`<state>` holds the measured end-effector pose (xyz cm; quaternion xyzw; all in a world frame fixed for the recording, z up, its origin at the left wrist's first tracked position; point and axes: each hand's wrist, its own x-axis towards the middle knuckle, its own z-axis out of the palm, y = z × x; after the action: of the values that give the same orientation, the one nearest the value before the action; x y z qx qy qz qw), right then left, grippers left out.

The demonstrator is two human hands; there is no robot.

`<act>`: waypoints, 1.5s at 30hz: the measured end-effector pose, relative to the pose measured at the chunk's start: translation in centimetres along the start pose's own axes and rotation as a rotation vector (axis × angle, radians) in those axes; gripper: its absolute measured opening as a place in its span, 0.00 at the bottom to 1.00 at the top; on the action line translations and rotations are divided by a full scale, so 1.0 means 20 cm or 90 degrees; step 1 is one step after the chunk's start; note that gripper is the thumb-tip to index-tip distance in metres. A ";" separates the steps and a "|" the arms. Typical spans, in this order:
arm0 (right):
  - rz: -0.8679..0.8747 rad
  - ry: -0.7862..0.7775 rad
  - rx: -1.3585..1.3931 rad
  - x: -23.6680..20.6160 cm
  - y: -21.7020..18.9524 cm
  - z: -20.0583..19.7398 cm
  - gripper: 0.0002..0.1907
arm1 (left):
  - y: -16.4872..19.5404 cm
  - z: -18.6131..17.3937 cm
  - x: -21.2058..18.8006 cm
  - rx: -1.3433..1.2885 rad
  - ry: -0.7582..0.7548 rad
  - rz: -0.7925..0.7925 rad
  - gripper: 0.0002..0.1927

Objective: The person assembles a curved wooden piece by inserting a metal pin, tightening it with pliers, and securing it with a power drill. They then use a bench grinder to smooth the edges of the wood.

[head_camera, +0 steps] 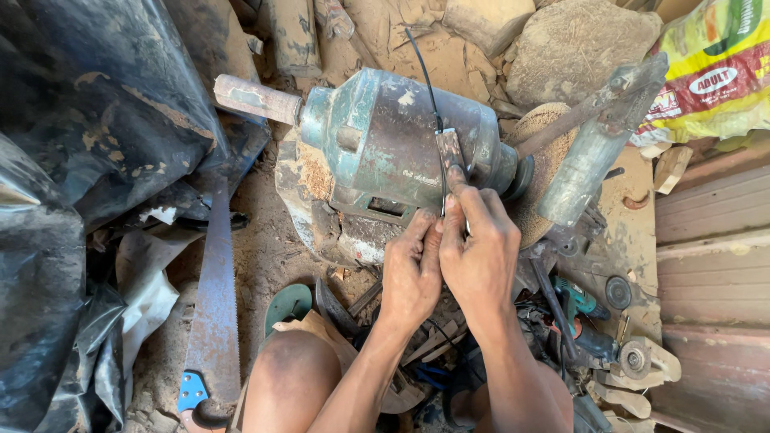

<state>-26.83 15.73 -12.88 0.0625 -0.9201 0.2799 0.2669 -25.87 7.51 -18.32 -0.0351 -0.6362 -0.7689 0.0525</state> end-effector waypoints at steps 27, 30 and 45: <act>0.348 0.000 0.629 -0.10 0.17 -0.03 0.30 | 0.12 -0.04 -0.02 -0.393 -0.019 -0.376 0.10; 0.350 -0.033 0.633 -0.14 0.15 -0.04 0.30 | 0.09 -0.04 0.07 -0.217 -0.102 0.002 0.13; 0.012 -0.023 0.032 -0.24 0.08 -0.15 0.18 | 0.00 0.03 0.17 -0.396 -0.046 -0.166 0.07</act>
<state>-21.78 18.57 -14.09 0.0653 -0.9179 0.3042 0.2461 -29.33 7.90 -17.71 0.0049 -0.3721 -0.9245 -0.0825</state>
